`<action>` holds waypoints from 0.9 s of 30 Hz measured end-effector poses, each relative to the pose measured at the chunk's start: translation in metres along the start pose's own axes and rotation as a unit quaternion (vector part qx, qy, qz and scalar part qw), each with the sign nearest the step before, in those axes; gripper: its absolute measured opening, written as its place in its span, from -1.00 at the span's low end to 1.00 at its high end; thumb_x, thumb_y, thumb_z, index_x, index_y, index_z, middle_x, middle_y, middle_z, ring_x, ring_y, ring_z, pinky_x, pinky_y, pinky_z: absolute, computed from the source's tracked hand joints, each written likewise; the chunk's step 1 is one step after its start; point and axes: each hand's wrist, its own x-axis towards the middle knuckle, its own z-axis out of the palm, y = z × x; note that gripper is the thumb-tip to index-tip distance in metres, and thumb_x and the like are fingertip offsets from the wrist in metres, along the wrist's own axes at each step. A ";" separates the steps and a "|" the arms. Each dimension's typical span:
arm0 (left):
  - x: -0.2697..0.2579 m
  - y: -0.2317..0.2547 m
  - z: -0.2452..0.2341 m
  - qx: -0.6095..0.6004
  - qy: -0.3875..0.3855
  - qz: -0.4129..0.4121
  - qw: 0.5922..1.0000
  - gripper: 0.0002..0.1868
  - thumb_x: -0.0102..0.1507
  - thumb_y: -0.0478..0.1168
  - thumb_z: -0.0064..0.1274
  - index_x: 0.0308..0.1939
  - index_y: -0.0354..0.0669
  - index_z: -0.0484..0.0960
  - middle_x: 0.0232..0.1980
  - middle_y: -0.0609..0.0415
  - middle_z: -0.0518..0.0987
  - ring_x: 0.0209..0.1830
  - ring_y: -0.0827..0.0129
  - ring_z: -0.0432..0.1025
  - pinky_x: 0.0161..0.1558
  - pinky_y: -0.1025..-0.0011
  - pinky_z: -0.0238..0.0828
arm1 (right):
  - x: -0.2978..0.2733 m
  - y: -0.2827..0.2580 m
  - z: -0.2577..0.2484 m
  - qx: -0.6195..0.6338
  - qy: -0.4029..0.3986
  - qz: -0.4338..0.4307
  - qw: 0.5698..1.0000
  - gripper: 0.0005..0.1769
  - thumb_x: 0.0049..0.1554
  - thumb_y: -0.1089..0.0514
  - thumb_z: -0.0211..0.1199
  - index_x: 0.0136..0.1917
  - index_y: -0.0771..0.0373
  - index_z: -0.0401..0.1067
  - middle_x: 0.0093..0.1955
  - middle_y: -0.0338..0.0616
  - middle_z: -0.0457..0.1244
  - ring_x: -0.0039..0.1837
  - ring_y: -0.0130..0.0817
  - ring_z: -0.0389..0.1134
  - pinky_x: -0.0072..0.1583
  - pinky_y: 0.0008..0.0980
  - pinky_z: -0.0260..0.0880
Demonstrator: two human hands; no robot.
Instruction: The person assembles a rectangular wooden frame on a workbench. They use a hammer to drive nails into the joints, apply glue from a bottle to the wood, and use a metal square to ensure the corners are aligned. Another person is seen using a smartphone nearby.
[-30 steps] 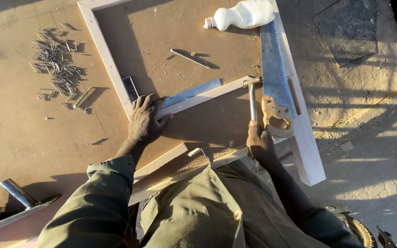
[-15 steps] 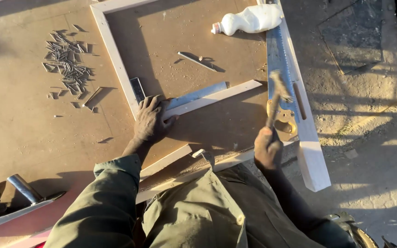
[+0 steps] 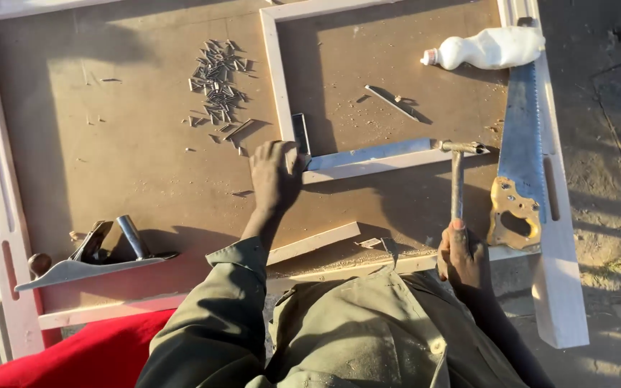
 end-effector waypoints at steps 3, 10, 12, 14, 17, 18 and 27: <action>-0.010 -0.058 -0.006 0.075 0.162 -0.134 0.975 -0.86 0.00 -0.19 -0.02 -0.37 0.12 0.42 -0.45 0.21 0.34 -0.41 0.21 0.31 -0.33 0.29 0.20 | -0.011 -0.007 0.001 0.058 -0.007 0.010 0.998 -0.45 0.17 -0.11 -0.21 -0.52 0.24 0.14 -0.75 -0.06 0.00 -0.69 -0.31 0.06 -0.59 -0.52 0.00; 0.003 -0.079 -0.028 0.046 0.055 -0.351 0.934 -0.90 0.03 -0.11 -0.14 -0.45 0.00 0.40 -0.36 0.05 0.37 -0.25 0.12 0.34 -0.21 0.21 0.23 | -0.004 -0.001 0.003 0.123 -0.038 -0.002 0.992 -0.49 0.17 -0.08 -0.21 -0.49 0.26 0.12 -0.73 -0.15 -0.09 -0.71 -0.40 -0.03 -0.59 -0.53 0.02; 0.012 -0.087 -0.023 0.050 0.055 -0.379 0.923 -0.86 0.02 -0.07 -0.17 -0.46 0.02 0.41 -0.34 0.04 0.39 -0.23 0.10 0.35 -0.20 0.17 0.24 | -0.004 -0.006 0.005 0.123 -0.045 -0.009 0.991 -0.50 0.17 -0.07 -0.21 -0.48 0.26 0.12 -0.72 -0.18 -0.09 -0.71 -0.43 -0.02 -0.60 -0.54 0.01; 0.022 -0.094 -0.016 0.133 0.010 -0.418 0.899 -0.80 0.02 -0.05 -0.24 -0.50 0.01 0.46 -0.33 0.02 0.43 -0.26 0.14 0.39 -0.25 0.19 0.30 | -0.007 -0.014 0.005 0.135 -0.036 -0.006 0.990 -0.48 0.17 -0.06 -0.20 -0.49 0.29 0.11 -0.73 -0.15 -0.12 -0.74 -0.37 -0.05 -0.62 -0.51 0.01; 0.031 -0.067 -0.026 0.170 -0.020 -0.387 0.906 -0.76 0.06 -0.17 -0.25 -0.31 -0.19 0.44 -0.24 -0.10 0.43 -0.19 0.04 0.38 -0.20 0.11 0.28 | -0.004 -0.005 0.006 0.145 -0.022 -0.020 0.989 -0.49 0.17 -0.03 -0.20 -0.51 0.27 0.09 -0.76 -0.13 -0.10 -0.74 -0.36 -0.03 -0.62 -0.56 -0.02; 0.029 -0.079 -0.019 0.168 -0.022 -0.384 0.908 -0.76 0.06 -0.17 -0.25 -0.31 -0.19 0.44 -0.24 -0.10 0.43 -0.19 0.04 0.38 -0.20 0.11 0.28 | 0.000 0.007 0.004 0.143 -0.017 -0.019 0.989 -0.49 0.17 -0.03 -0.20 -0.51 0.27 0.09 -0.76 -0.13 -0.10 -0.74 -0.36 -0.03 -0.62 -0.56 -0.02; 0.019 0.021 0.017 -0.075 0.080 -0.047 0.993 -0.90 0.07 -0.37 -0.23 -0.39 -0.27 0.41 -0.45 -0.27 0.34 -0.33 -0.16 0.28 -0.34 0.07 0.20 | -0.004 0.023 -0.006 0.105 -0.026 -0.058 0.992 -0.51 0.13 0.00 -0.11 -0.54 0.28 0.17 -0.75 -0.04 0.00 -0.67 -0.32 0.09 -0.52 -0.55 0.08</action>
